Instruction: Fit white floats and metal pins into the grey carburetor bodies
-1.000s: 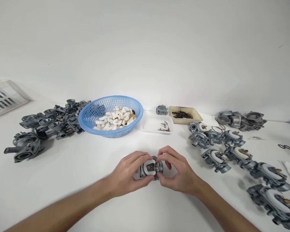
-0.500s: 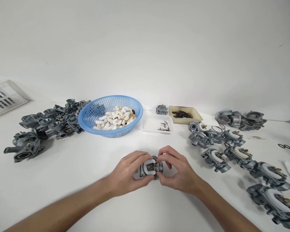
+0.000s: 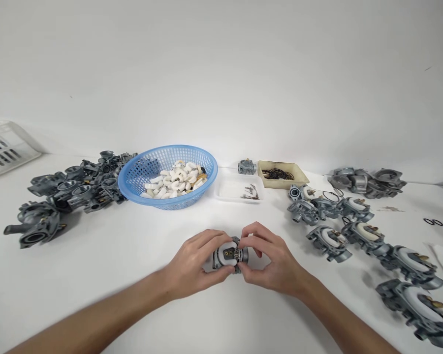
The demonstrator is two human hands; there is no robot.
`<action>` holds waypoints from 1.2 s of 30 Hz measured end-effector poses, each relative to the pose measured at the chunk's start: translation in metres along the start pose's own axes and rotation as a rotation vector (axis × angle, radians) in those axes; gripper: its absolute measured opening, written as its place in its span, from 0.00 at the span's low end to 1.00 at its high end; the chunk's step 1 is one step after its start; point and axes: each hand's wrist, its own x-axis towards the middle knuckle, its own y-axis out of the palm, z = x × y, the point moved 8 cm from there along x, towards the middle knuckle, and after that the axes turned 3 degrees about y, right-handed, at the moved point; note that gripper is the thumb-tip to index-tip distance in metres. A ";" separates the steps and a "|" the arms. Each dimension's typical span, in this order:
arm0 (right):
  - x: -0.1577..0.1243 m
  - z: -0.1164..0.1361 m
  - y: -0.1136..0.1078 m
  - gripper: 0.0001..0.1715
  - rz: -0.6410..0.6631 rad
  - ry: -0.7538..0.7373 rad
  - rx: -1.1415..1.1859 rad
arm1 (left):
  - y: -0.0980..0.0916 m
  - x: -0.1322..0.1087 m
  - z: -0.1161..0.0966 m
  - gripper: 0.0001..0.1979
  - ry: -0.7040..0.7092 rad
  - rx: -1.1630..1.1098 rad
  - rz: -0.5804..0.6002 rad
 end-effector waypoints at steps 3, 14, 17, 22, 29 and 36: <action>0.000 0.000 0.001 0.18 0.001 0.002 -0.001 | 0.001 0.000 0.001 0.24 -0.005 -0.003 -0.001; 0.001 0.001 -0.001 0.17 0.005 0.001 -0.003 | -0.002 0.002 -0.004 0.24 0.044 0.008 -0.007; 0.001 0.001 -0.002 0.16 0.002 -0.008 -0.016 | -0.002 0.002 -0.004 0.24 0.049 0.007 -0.007; 0.002 0.004 -0.005 0.16 -0.002 -0.025 -0.043 | -0.002 0.001 -0.004 0.24 0.052 0.001 -0.002; 0.003 0.006 -0.005 0.16 -0.017 -0.033 -0.043 | -0.002 0.002 -0.003 0.23 0.037 0.014 0.001; 0.003 0.006 -0.003 0.17 0.018 -0.037 -0.053 | -0.002 0.002 -0.005 0.23 0.031 0.025 -0.005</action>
